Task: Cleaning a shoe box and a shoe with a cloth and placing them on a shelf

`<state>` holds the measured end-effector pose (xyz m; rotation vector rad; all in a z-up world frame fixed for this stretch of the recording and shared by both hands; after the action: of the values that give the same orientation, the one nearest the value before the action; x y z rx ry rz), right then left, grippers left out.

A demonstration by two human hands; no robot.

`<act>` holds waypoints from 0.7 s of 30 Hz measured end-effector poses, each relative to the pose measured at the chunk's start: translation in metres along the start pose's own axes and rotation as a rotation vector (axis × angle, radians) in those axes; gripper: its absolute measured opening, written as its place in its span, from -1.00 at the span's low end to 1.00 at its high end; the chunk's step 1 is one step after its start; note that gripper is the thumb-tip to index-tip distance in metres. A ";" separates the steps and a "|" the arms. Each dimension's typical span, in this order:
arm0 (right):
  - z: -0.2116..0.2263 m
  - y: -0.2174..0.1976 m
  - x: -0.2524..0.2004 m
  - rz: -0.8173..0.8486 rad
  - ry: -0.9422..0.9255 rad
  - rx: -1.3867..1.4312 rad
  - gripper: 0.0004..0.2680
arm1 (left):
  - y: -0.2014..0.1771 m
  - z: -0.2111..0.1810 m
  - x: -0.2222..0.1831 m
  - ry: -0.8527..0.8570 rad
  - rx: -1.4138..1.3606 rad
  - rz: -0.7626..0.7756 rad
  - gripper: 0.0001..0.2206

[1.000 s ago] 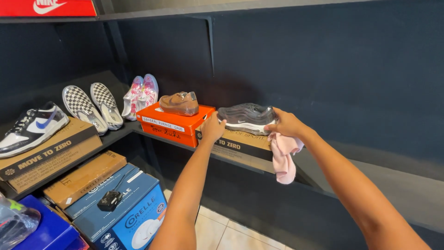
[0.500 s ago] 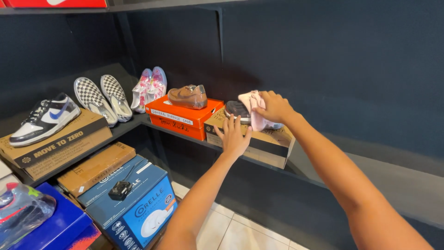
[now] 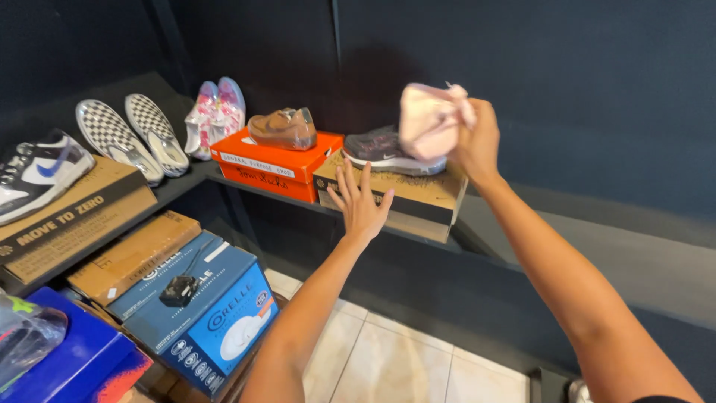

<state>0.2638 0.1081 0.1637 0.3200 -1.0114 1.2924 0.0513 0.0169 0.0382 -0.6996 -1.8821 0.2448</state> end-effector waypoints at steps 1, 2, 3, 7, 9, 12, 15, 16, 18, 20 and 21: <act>-0.007 -0.008 -0.008 -0.039 -0.043 -0.021 -0.82 | 0.001 0.002 -0.006 -0.020 -0.046 0.057 -0.32; -0.015 -0.016 -0.017 -0.075 -0.084 -0.041 -0.82 | 0.001 0.004 -0.013 -0.041 -0.091 0.115 -0.24; -0.041 -0.009 -0.028 -0.069 -0.075 -0.045 -0.82 | 0.006 0.008 -0.015 -0.047 -0.093 0.125 -0.24; -0.100 0.012 -0.059 0.089 -0.061 -0.124 -0.83 | 0.017 0.014 -0.013 -0.023 -0.016 0.117 -0.20; -0.093 0.002 -0.069 0.105 -0.029 -0.169 -0.82 | 0.018 0.016 -0.014 -0.032 -0.002 0.134 -0.20; -0.080 -0.035 -0.084 0.055 0.121 -0.143 -0.82 | 0.013 0.008 -0.025 -0.026 0.041 0.096 -0.16; -0.080 -0.077 -0.123 -0.074 0.187 0.035 -0.90 | -0.004 -0.026 -0.055 0.005 -0.033 0.065 -0.29; -0.073 -0.093 -0.147 -0.061 0.283 0.138 -0.91 | -0.012 -0.045 -0.072 0.034 -0.186 0.063 -0.34; -0.065 -0.125 -0.202 -0.054 0.435 0.220 -0.91 | -0.016 -0.081 -0.114 0.040 -0.350 0.115 -0.37; -0.059 -0.156 -0.271 0.017 0.531 0.284 -0.90 | -0.005 -0.116 -0.173 -0.172 -1.049 0.422 -0.48; -0.056 -0.167 -0.309 0.006 0.593 0.261 -0.90 | -0.004 -0.131 -0.208 -0.208 -1.058 0.482 -0.48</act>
<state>0.4571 -0.1008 -0.0496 0.1141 -0.3431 1.4112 0.2220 -0.1250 -0.0671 -1.8991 -1.9395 -0.4451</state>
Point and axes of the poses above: each hand's wrist, its own x-axis towards the middle knuckle, its own y-axis out of the palm, z = x × y, the point moved 4 cm from there along x, towards the middle knuckle, and after that the axes turned 7 degrees about -x, right-handed, at the moved point
